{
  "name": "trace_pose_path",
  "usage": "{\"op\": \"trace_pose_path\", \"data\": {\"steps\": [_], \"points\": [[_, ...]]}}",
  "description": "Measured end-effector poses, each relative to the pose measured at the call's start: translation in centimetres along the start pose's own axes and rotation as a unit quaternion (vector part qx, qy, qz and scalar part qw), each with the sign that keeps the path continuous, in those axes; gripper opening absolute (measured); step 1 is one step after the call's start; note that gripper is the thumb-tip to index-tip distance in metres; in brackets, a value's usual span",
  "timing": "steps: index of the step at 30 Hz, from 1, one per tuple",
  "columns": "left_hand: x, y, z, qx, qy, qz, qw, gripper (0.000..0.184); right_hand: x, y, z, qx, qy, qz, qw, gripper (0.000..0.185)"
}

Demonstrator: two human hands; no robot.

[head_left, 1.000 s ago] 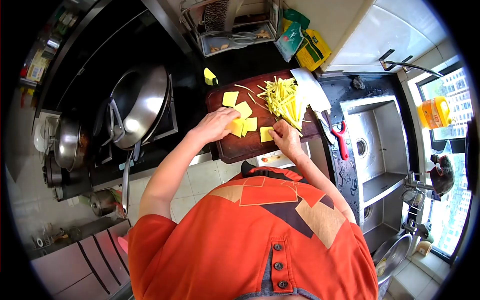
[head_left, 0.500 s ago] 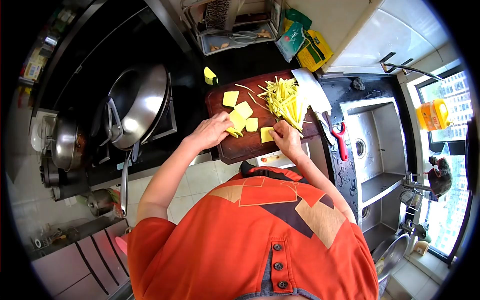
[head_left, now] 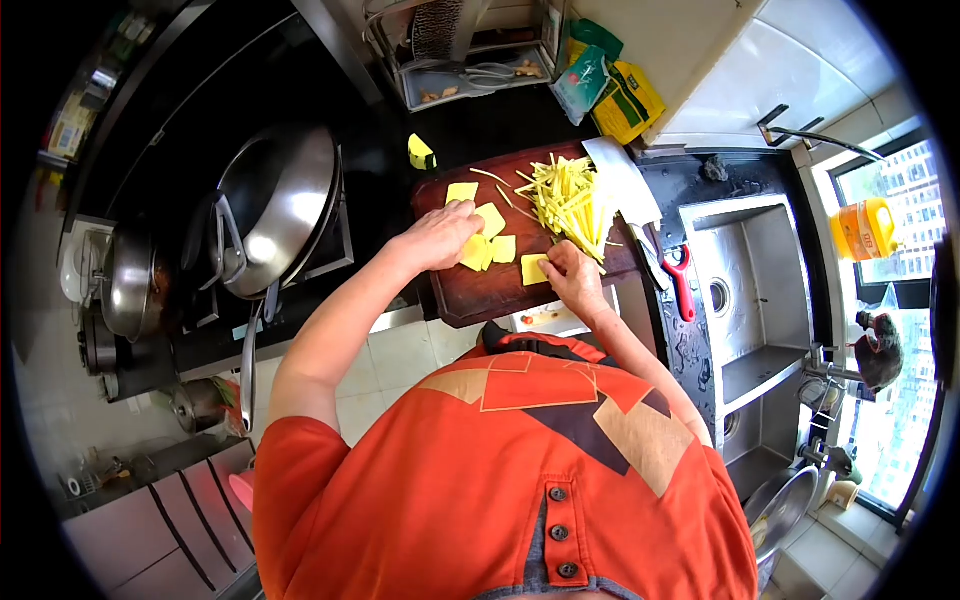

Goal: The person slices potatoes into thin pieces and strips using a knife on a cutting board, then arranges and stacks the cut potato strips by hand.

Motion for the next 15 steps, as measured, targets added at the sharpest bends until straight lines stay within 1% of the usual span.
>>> {"op": "trace_pose_path", "data": {"steps": [2, 6, 8, 9, 11, 12, 14, 15], "points": [[-0.4, -0.5, 0.2, -0.003, -0.04, -0.05, 0.998, 0.037, -0.2, 0.0, -0.1, -0.006, -0.001, 0.003, 1.0, 0.021], [0.0, -1.0, -0.6, 0.033, -0.047, -0.036, 0.998, 0.037, -0.2, -0.1, -0.1, 0.008, -0.002, -0.001, 1.0, 0.02], [-0.3, 0.0, -0.4, -0.006, -0.005, -0.048, 0.999, 0.038, -0.1, 0.1, 0.1, 0.014, 0.001, -0.009, 1.0, 0.02], [-0.3, 0.5, -0.5, -0.003, -0.007, -0.05, 0.999, 0.038, 0.1, 0.1, 0.3, 0.008, -0.001, -0.001, 1.0, 0.02], [-0.1, 1.7, -0.2, -0.013, 0.063, -0.044, 0.997, 0.04, 0.2, 0.1, 0.5, 0.0, -0.005, 0.005, 1.0, 0.02], [0.1, 2.0, -0.3, -0.011, 0.061, -0.045, 0.997, 0.04, 0.3, 0.1, 0.6, -0.004, 0.0, 0.01, 1.0, 0.021], [1.5, 2.5, -0.3, -0.043, 0.156, 0.02, 0.987, 0.04, 0.5, 0.2, 0.7, -0.005, 0.006, 0.017, 1.0, 0.021], [1.3, 2.7, 0.3, -0.053, 0.16, -0.008, 0.986, 0.036, 0.5, 0.1, 0.7, 0.003, 0.006, 0.01, 1.0, 0.021]]}}
Point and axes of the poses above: each hand's wrist, its own y-axis away from the middle knuckle, its own z-axis out of the back of the hand, x = y × z, the point moved 6 cm from there along -y, towards the middle knuckle, and after that the axes turned 15 degrees about y, right-handed, at the moved point
